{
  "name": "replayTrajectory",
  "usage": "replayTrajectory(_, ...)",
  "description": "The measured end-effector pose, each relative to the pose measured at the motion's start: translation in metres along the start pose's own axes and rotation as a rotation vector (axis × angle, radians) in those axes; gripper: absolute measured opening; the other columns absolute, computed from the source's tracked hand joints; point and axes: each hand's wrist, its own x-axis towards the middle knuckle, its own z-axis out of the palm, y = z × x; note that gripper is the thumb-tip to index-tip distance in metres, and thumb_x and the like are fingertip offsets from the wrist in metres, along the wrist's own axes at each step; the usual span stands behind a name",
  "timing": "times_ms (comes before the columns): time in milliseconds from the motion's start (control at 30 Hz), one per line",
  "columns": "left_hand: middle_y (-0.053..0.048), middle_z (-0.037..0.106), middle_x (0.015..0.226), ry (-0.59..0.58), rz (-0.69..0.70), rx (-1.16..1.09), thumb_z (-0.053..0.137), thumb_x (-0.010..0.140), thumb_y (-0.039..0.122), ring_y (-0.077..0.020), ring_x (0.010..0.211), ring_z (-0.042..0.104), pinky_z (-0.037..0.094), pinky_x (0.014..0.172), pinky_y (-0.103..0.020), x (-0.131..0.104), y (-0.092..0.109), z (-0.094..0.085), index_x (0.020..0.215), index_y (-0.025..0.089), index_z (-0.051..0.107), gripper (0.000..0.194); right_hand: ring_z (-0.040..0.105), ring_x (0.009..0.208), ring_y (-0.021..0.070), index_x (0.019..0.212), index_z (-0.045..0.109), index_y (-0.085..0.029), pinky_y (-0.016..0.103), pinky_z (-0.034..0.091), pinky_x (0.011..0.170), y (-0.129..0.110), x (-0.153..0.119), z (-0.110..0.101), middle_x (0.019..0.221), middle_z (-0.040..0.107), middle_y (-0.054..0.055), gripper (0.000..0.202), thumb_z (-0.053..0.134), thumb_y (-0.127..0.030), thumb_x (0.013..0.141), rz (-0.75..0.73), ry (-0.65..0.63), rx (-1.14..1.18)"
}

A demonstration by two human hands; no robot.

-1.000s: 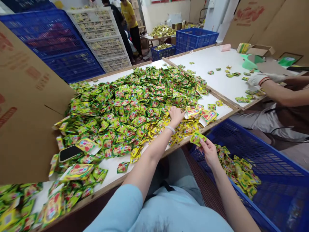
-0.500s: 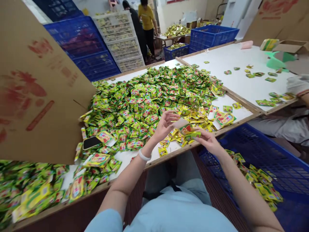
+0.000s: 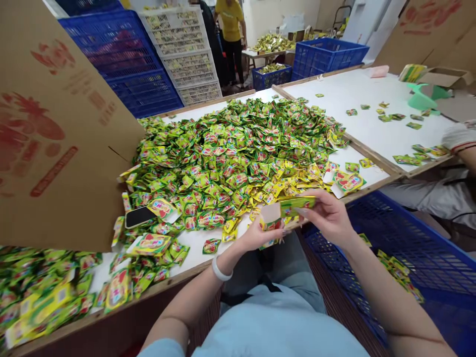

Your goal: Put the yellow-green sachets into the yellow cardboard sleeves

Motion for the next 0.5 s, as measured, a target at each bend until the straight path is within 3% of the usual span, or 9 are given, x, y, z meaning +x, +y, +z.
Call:
replayTrajectory(133,0.004,0.051,0.068,-0.074,0.009,0.044,0.080,0.072,0.053,-0.0095,0.063,0.048,0.043,0.062,-0.025,-0.006,0.006,0.005,0.079,0.016,0.052,0.047,0.060,0.096,0.0178,0.109,0.069,-0.022,0.031,0.052,0.083,-0.011,0.018,0.010,0.102,0.061,0.007,0.016,0.060,-0.025,0.096,-0.147,-0.249,-0.280)
replayTrajectory(267,0.001,0.061,0.083,-0.092,-0.019,0.101,0.079,0.077,0.046,-0.0123,0.067,0.058,0.050,0.067,-0.028,-0.010,0.000,0.002,0.116,0.018,0.048,0.057,0.059,0.088,0.0162,0.117,0.067,-0.022,0.029,0.051,0.077,-0.020,0.020,0.005,0.101,0.056,0.007,0.025,0.051,-0.016,0.098,-0.096,-0.482,-0.532)
replayTrajectory(333,-0.002,0.063,0.094,-0.084,-0.032,0.121,0.077,0.079,0.041,-0.0142,0.073,0.062,0.053,0.071,-0.030,-0.010,-0.003,0.002,0.130,0.020,0.038,0.068,0.059,0.084,0.0163,0.117,0.067,-0.020,0.029,0.050,0.076,-0.025,0.018,0.005,0.099,0.056,0.008,0.028,0.050,-0.012,0.097,-0.075,-0.558,-0.649)
replayTrajectory(500,-0.007,0.062,0.113,-0.080,-0.029,0.206,0.079,0.076,0.027,-0.0172,0.089,0.065,0.055,0.080,-0.032,-0.004,-0.006,0.006,0.135,0.022,0.035,0.074,0.059,0.081,0.0169,0.101,0.070,-0.017,0.028,0.050,0.072,-0.029,0.012,0.009,0.101,0.060,0.010,0.023,0.049,-0.009,0.094,-0.066,-0.661,-0.759)
